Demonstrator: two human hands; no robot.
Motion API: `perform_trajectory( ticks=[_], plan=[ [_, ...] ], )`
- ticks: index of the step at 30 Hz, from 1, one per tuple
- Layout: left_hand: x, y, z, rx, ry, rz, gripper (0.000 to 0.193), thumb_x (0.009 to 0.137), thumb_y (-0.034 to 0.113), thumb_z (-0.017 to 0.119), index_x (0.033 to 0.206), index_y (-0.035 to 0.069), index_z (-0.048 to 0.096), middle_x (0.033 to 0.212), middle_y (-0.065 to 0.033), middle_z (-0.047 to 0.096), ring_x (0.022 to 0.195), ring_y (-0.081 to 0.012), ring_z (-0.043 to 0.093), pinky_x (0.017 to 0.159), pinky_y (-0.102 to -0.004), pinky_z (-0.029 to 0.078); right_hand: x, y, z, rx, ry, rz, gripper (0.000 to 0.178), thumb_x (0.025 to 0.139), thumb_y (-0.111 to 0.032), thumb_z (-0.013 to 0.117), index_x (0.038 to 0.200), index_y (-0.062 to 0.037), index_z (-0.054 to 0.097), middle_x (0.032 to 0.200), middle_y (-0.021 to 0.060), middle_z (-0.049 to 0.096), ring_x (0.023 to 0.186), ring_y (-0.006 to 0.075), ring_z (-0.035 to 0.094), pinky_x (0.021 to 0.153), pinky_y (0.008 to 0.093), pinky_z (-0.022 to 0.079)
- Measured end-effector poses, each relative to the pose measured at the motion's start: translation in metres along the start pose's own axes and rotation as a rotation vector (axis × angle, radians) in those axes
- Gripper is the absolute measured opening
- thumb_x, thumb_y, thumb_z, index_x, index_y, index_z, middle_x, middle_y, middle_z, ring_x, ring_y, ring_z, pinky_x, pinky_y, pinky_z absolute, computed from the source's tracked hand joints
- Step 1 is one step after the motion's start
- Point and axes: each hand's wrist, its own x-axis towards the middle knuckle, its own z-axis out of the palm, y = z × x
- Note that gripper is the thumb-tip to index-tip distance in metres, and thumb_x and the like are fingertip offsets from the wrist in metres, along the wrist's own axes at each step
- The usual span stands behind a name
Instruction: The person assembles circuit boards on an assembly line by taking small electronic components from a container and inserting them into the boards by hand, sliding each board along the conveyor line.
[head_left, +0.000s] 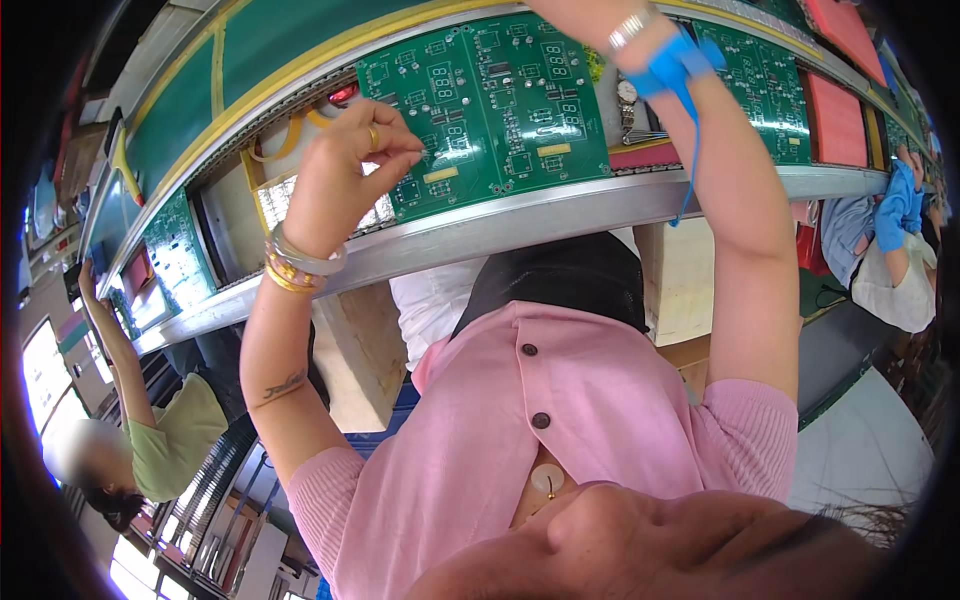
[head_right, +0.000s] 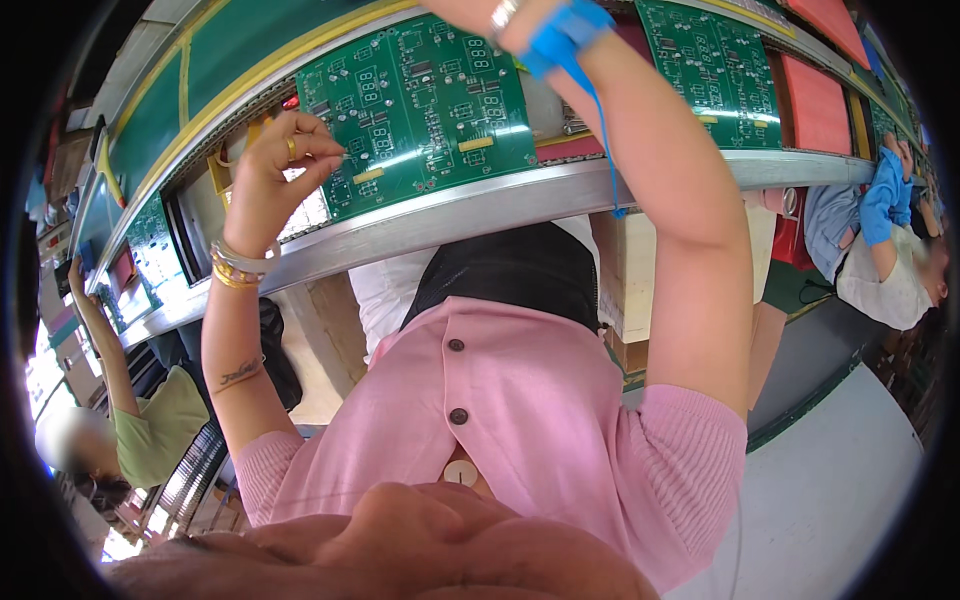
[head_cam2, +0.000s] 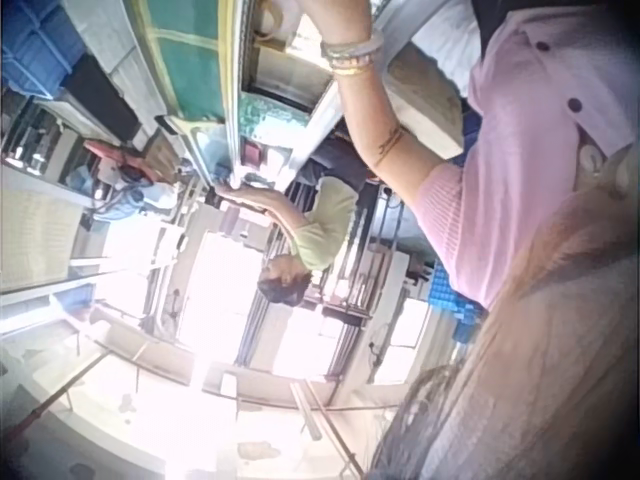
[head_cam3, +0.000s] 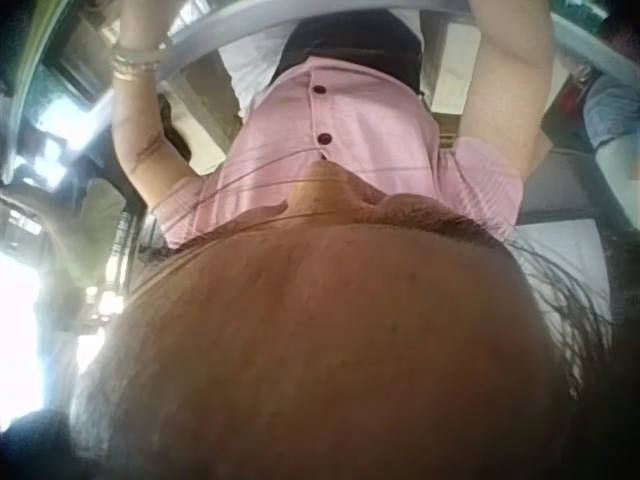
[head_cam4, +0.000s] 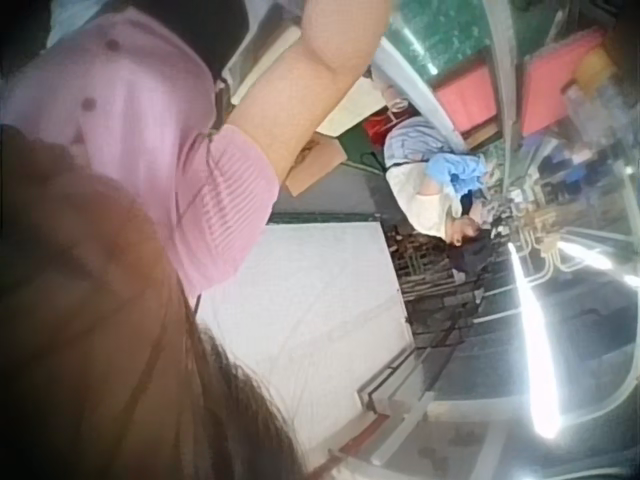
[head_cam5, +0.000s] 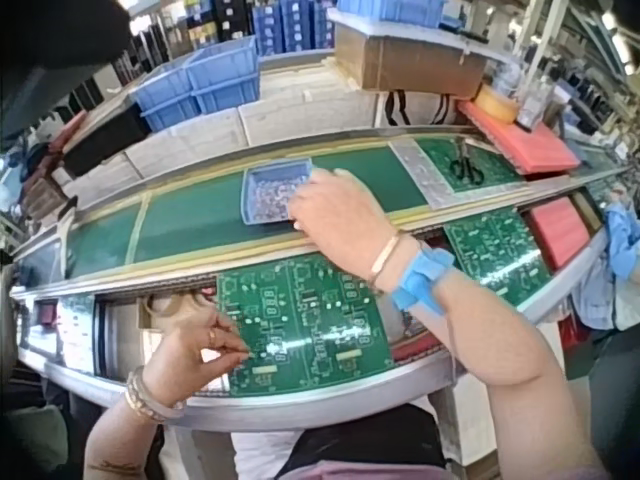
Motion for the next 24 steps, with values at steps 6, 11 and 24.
perform_trajectory(
  ticks=[6,11,24],
  plan=[
    [-0.035,-0.022,0.012,0.081,0.102,-0.127,0.010,0.079,0.004,0.070,0.086,-0.003,0.068,0.093,-0.0083,0.057,0.070,-0.0187,0.066,0.064,-0.0281,0.053,0.062,-0.013,0.027,0.151,-0.502,0.129,0.025,0.076,-0.032,0.069,0.073,-0.0073,0.072,0.079,0.0106,0.068,0.089,0.0259,0.060,0.081,0.0407,0.042],
    [-0.012,-0.012,0.009,0.111,0.052,-0.023,0.010,0.078,0.004,0.070,0.086,-0.002,0.068,0.091,-0.0085,0.056,0.069,-0.0192,0.065,0.063,-0.0291,0.052,0.054,0.009,0.044,-0.092,-0.187,0.250,0.025,0.078,-0.030,0.066,0.074,-0.0064,0.072,0.077,0.0113,0.069,0.088,0.0266,0.063,0.079,0.0408,0.044],
    [-0.010,-0.012,0.011,0.286,0.007,0.051,0.009,0.076,0.005,0.070,0.082,0.001,0.067,0.095,-0.0090,0.055,0.074,-0.0278,0.061,0.066,-0.0377,0.049,0.038,0.003,0.048,0.018,0.010,0.099,0.017,0.081,-0.016,0.053,0.071,-0.0056,0.063,0.069,0.0144,0.064,0.077,0.0316,0.063,0.071,0.0437,0.047]
  ],
)
